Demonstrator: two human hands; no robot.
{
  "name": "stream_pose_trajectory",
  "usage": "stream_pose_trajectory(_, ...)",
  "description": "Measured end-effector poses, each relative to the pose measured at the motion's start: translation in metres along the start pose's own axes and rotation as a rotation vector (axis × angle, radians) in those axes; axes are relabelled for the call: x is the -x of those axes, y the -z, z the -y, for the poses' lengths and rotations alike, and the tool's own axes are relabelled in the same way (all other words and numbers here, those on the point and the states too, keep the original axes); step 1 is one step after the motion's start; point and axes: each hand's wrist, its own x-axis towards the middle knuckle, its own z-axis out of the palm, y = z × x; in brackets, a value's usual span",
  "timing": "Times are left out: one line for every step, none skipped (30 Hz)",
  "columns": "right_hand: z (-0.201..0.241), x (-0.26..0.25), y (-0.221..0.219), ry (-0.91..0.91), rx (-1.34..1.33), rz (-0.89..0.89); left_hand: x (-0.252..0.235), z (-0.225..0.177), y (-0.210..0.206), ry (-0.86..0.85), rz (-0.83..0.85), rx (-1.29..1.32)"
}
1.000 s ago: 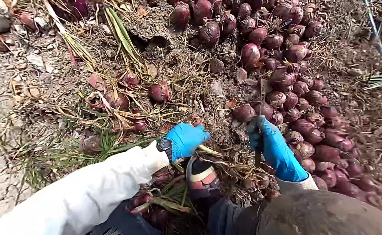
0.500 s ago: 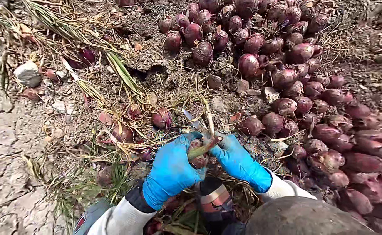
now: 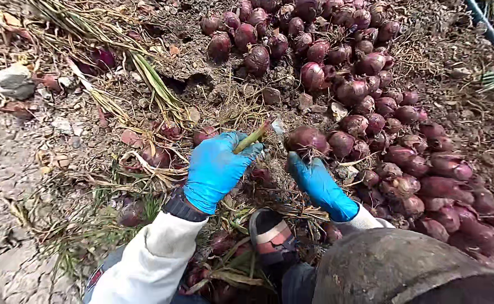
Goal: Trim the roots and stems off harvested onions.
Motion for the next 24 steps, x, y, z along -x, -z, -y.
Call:
stream_pose_trajectory(0.001,-0.004,0.009,0.023,0.034,-0.046,0.001,0.000,-0.008,0.046,0.038,-0.093)
stream_pose_trajectory(0.001,-0.007,0.022,0.057,0.168,-0.043,0.002,-0.001,-0.018,0.099,0.105,-0.198)
stream_pose_trajectory(-0.004,-0.010,0.035,0.091,0.376,-0.008,0.004,-0.002,-0.032,0.134,0.178,-0.302)
stream_pose_trajectory(-0.011,-0.013,0.044,0.111,0.600,0.057,0.007,-0.003,-0.048,0.150,0.251,-0.401)
stream_pose_trajectory(-0.019,-0.018,0.050,0.119,0.814,0.131,0.009,-0.005,-0.064,0.174,0.336,-0.473)
stream_pose_trajectory(-0.027,-0.022,0.054,0.134,0.981,0.184,0.008,-0.007,-0.078,0.204,0.423,-0.512)
stream_pose_trajectory(-0.027,-0.028,0.057,0.122,1.092,0.240,0.006,-0.007,-0.091,0.228,0.501,-0.531)
stream_pose_trajectory(-0.026,-0.034,0.059,0.121,1.169,0.279,0.004,-0.004,-0.102,0.240,0.544,-0.533)
stream_pose_trajectory(-0.022,-0.040,0.061,0.130,1.214,0.299,0.004,0.000,-0.111,0.236,0.555,-0.525)
stream_pose_trajectory(-0.015,-0.047,0.062,0.153,1.237,0.307,0.005,0.007,-0.118,0.213,0.529,-0.510)
stream_pose_trajectory(-0.006,-0.055,0.062,0.168,1.262,0.319,0.008,0.014,-0.122,0.171,0.481,-0.485)
stream_pose_trajectory(0.003,-0.063,0.062,0.187,1.285,0.328,0.010,0.021,-0.125,0.128,0.442,-0.471)
stream_pose_trajectory(0.009,-0.072,0.061,0.229,1.305,0.339,0.011,0.026,-0.126,0.091,0.418,-0.455)
stream_pose_trajectory(0.015,-0.080,0.060,0.280,1.325,0.359,0.013,0.030,-0.127,0.061,0.399,-0.437)
stream_pose_trajectory(0.022,-0.088,0.058,0.322,1.341,0.397,0.014,0.032,-0.127,0.041,0.378,-0.419)
stream_pose_trajectory(0.029,-0.099,0.056,0.360,1.362,0.437,0.013,0.033,-0.127,0.030,0.370,-0.401)
stream_pose_trajectory(0.035,-0.108,0.052,0.382,1.382,0.478,0.012,0.034,-0.126,0.021,0.368,-0.386)
stream_pose_trajectory(0.041,-0.116,0.045,0.381,1.412,0.520,0.011,0.034,-0.125,0.017,0.372,-0.377)
stream_pose_trajectory(0.046,-0.120,0.035,0.370,1.440,0.552,0.010,0.035,-0.124,0.022,0.385,-0.377)
stream_pose_trajectory(0.052,-0.118,0.024,0.341,1.457,0.574,0.009,0.033,-0.122,0.037,0.420,-0.383)
stream_pose_trajectory(0.060,-0.107,0.013,0.311,1.460,0.582,0.009,0.032,-0.121,0.057,0.456,-0.385)
stream_pose_trajectory(0.070,-0.087,0.004,0.282,1.444,0.575,0.011,0.031,-0.119,0.076,0.486,-0.378)
stream_pose_trajectory(0.079,-0.063,-0.003,0.256,1.426,0.552,0.014,0.032,-0.116,0.084,0.513,-0.370)
stream_pose_trajectory(0.081,-0.042,-0.008,0.244,1.397,0.508,0.018,0.035,-0.113,0.077,0.533,-0.373)
